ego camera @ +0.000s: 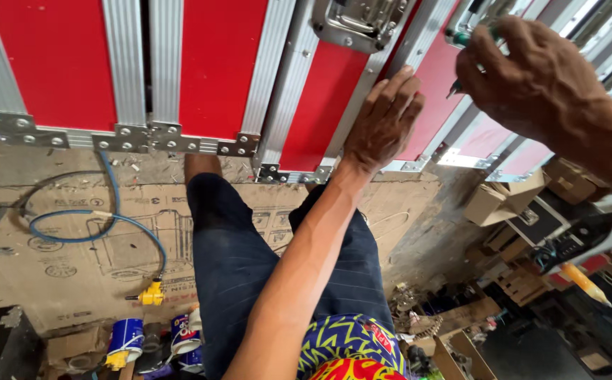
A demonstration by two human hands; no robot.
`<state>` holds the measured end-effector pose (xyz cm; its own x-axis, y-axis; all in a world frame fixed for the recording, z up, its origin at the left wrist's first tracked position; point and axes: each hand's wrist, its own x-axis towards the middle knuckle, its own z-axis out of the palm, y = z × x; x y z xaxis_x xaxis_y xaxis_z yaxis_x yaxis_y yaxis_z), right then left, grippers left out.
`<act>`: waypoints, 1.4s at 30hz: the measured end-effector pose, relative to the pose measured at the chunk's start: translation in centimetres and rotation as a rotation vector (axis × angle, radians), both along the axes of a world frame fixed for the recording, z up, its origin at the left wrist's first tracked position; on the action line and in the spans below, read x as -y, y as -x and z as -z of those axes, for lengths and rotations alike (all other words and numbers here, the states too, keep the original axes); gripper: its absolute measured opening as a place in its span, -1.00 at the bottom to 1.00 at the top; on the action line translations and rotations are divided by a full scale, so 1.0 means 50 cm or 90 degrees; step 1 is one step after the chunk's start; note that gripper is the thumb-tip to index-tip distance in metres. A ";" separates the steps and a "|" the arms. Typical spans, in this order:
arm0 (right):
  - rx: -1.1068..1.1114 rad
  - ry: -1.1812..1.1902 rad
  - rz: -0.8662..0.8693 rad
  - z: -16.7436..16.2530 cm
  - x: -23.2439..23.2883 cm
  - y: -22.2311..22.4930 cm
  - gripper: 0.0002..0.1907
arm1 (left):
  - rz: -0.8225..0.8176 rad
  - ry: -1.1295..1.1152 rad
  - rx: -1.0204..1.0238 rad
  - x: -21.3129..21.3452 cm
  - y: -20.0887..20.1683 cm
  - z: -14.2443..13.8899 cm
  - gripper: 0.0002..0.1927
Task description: The person uses a tool to secure hardware on several red equipment cases, aligning parts by hand and fastening them.
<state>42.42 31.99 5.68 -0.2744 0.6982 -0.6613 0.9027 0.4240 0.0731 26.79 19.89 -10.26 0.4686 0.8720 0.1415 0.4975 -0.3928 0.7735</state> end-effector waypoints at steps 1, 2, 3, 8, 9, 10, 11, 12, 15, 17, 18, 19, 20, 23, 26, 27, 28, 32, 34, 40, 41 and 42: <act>0.034 0.033 0.077 0.017 -0.009 0.005 -0.59 | -0.005 -0.009 -0.002 0.000 -0.001 0.001 -0.71; 0.060 0.059 0.167 0.034 -0.015 0.013 -0.59 | -0.011 -0.018 -0.004 -0.001 -0.002 0.000 -0.71; 0.069 0.077 0.270 0.043 -0.018 0.018 -0.60 | -0.016 -0.021 -0.004 -0.002 -0.003 0.000 -0.72; -0.224 0.109 0.693 0.020 -0.017 0.015 -0.62 | -0.014 -0.004 0.010 -0.010 -0.004 -0.004 -0.73; -0.224 0.074 0.658 0.002 -0.013 0.010 -0.63 | -0.020 -0.004 0.013 -0.010 -0.004 -0.005 -0.74; -0.187 0.012 0.512 -0.014 -0.012 0.004 -0.63 | -0.011 0.002 0.011 -0.011 -0.004 -0.005 -0.72; -0.149 -0.045 0.356 -0.026 -0.010 0.001 -0.63 | -0.006 0.006 0.007 -0.011 -0.004 -0.006 -0.71; -0.102 -0.096 0.198 -0.031 -0.008 0.003 -0.64 | -0.002 0.010 -0.001 -0.010 -0.004 -0.006 -0.70; 0.031 -0.086 -0.060 -0.028 -0.009 0.011 -0.65 | -0.008 0.009 0.015 -0.007 -0.004 -0.006 -0.70; 0.088 -0.054 -0.020 -0.008 -0.013 0.021 -0.65 | -0.008 0.004 0.011 -0.006 -0.004 -0.003 -0.72; 0.108 -0.030 0.005 0.004 -0.015 0.025 -0.65 | -0.004 0.004 0.011 -0.007 -0.003 -0.002 -0.72; 0.124 -0.018 0.048 0.009 -0.013 0.027 -0.66 | -0.010 0.003 0.021 -0.002 -0.002 -0.005 -0.72; 0.138 -0.010 0.091 0.014 -0.013 0.025 -0.66 | -0.018 -0.003 0.033 -0.003 -0.003 -0.005 -0.71; 0.121 -0.004 0.231 0.038 -0.011 0.033 -0.66 | -0.032 -0.012 0.025 -0.017 -0.002 -0.005 -0.72; -0.008 -0.067 0.520 0.049 0.023 0.046 -0.66 | -0.004 0.012 0.030 -0.015 -0.001 -0.021 -0.68; -0.066 -0.101 0.639 0.056 0.037 0.062 -0.66 | -0.004 0.024 0.026 -0.012 0.004 -0.028 -0.66; -0.120 -0.116 0.715 0.063 0.044 0.076 -0.66 | -0.013 0.036 0.022 -0.013 0.009 -0.032 -0.67; -0.278 -0.104 0.780 0.046 0.051 0.075 -0.65 | 0.013 0.011 0.063 -0.037 0.011 -0.019 -0.70; -0.272 -0.108 0.562 0.014 0.051 0.053 -0.65 | -0.003 0.029 0.080 -0.018 0.015 -0.025 -0.70; -0.208 -0.063 -0.117 0.036 0.002 -0.031 -0.74 | -0.006 0.044 0.069 -0.007 -0.004 0.001 -0.66; -0.275 -0.006 -0.055 0.047 0.017 -0.032 -0.68 | 0.018 0.058 0.069 -0.001 -0.001 0.015 -0.61; -0.131 0.060 -0.108 0.046 0.034 -0.032 -0.65 | 0.046 0.069 0.072 0.014 0.002 0.018 -0.56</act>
